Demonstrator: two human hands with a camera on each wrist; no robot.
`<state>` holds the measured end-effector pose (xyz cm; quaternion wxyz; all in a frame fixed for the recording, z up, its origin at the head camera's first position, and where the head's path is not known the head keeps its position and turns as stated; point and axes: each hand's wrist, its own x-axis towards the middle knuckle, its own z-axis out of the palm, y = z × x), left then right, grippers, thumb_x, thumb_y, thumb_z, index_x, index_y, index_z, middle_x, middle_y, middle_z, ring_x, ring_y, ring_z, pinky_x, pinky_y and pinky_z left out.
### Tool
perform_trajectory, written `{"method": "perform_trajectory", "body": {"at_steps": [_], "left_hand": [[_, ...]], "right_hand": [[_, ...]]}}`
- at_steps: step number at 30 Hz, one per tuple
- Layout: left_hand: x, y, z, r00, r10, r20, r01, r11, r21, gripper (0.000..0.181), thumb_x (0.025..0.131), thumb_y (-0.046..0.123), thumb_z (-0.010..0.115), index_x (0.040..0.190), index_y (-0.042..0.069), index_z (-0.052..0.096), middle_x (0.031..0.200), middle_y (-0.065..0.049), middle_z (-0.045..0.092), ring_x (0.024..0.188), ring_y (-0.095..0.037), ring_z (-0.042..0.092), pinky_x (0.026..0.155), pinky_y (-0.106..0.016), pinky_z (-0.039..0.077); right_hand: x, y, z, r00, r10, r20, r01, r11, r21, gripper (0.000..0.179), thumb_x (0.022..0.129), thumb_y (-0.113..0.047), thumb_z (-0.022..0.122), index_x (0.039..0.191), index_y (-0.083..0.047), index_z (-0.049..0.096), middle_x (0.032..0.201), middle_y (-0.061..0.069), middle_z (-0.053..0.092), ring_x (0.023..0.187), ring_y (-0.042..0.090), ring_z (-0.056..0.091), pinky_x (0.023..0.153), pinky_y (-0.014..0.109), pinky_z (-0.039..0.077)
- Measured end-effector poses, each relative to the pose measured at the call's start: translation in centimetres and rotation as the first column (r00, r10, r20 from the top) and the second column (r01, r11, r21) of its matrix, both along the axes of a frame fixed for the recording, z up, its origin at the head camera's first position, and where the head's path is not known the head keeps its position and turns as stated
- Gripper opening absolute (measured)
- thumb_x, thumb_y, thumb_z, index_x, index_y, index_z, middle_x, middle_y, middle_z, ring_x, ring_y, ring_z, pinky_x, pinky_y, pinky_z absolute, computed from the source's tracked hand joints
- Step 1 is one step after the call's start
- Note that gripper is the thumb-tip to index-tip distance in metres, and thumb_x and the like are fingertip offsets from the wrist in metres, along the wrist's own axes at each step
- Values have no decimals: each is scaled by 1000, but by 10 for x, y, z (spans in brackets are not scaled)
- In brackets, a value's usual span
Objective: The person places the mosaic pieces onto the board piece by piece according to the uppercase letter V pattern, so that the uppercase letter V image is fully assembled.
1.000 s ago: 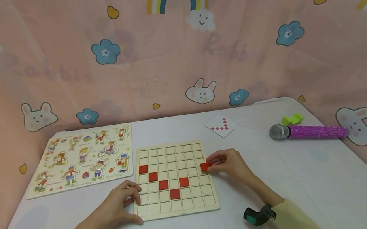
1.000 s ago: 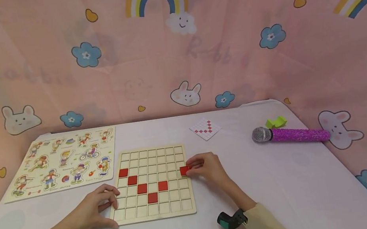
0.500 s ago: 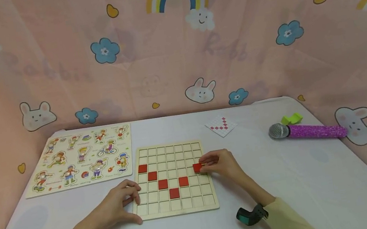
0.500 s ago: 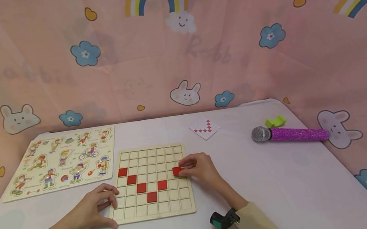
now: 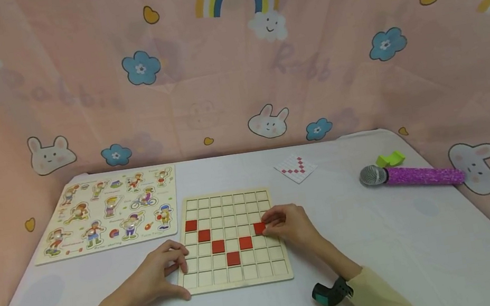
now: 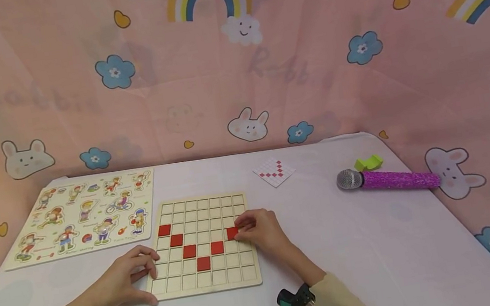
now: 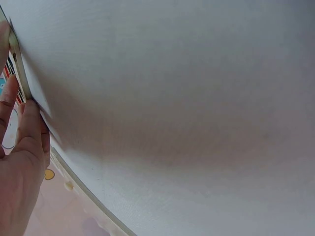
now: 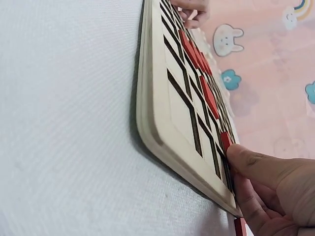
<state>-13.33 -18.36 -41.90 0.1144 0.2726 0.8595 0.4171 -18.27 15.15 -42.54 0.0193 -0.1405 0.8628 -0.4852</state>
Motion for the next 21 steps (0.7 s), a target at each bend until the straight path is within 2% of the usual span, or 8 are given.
{"method": "perform_trajectory", "body": {"at_steps": [5,12,21], "left_hand": [[0,0,-1,1000,2,-3,-2,1000,1,41,59,27,90,80,14,58,116,-7,50,111,-30,48,96,-26,51],[0,0,1,1000,0,9,0,1000,11,41,59,25,90,80,12,57,116,-8,50,112,-32,48,97,-29,51],[0,0,2,1000,-1,-2,1,1000,10,41,59,26,90,80,12,58,116,-8,50,112,-32,48,97,-29,51]], "right_hand": [[1,-2,2,1000,-8,-28,8,1000,18,27,71,2,81,95,2,69,89,10,70,71,15,66,65,20,59],[3,-6,2,999,-43,-24,42,999,-18,27,70,4,81,93,3,67,88,11,69,71,18,67,65,21,60],[3,-9,3,999,-29,-33,28,999,-32,24,70,4,81,88,3,66,81,10,67,70,17,66,64,20,59]]}}
